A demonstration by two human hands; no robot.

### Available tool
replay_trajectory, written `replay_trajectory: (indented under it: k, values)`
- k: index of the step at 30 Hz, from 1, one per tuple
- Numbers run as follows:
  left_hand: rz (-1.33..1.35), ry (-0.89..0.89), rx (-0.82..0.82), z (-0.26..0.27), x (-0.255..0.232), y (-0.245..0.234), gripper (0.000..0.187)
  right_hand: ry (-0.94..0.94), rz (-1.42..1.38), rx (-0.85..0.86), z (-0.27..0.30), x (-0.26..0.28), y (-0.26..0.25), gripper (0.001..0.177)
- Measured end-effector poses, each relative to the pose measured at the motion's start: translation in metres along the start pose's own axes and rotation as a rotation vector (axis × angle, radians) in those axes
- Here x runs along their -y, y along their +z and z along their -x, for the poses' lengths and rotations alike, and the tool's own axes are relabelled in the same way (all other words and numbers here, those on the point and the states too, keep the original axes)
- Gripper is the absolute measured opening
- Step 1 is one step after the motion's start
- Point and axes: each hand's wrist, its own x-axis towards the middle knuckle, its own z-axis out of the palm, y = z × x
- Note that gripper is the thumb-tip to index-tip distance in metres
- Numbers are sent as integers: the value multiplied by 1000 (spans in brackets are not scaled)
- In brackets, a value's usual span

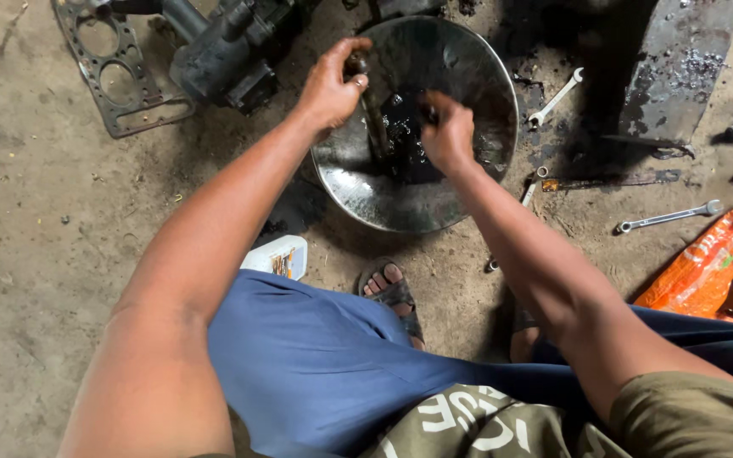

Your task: The person cleans and handles various metal engine parts by dipping them into a bowl of dark oil and wiping them with a cloth. They manipulate a metal rod, a housing, and several small components while working on a concrete floor.

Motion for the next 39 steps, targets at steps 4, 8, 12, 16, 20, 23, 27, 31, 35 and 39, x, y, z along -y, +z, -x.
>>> replay_trajectory:
  k: [4, 8, 12, 16, 20, 23, 27, 31, 35, 39]
  values:
    - [-63, -24, 27, -1, -7, 9, 45, -247, -388, 65, -3, 70, 20, 41]
    - [-168, -46, 25, 3, -11, 10, 80, -585, -142, 68, -2, 94, 30, 49]
    - [-149, -36, 117, -7, 6, 23, 96, -512, 23, 72, -15, 90, 12, 43]
    - [-560, -183, 349, -19, 42, 67, 49, -789, 439, 48, -33, 80, -4, 39]
    - [-501, 65, 158, -18, 72, 110, 32, -878, 770, 59, -52, 74, -17, 36]
    - [-311, 106, -70, -6, 72, 139, 37, -812, 887, 112, -54, 79, -25, 32]
    - [-457, 27, -32, 0, 67, 142, 36, -842, 931, 84, -45, 94, -20, 26]
    - [-183, -89, 20, 11, 53, 136, 38, -575, 1064, 137, -60, 106, -7, 20]
    - [38, -165, -205, 9, 22, 115, 25, -492, 820, -26, -93, 76, -31, 23]
    - [279, -275, -384, 16, -1, 83, 15, -309, 902, 207, -81, 27, -42, 51]
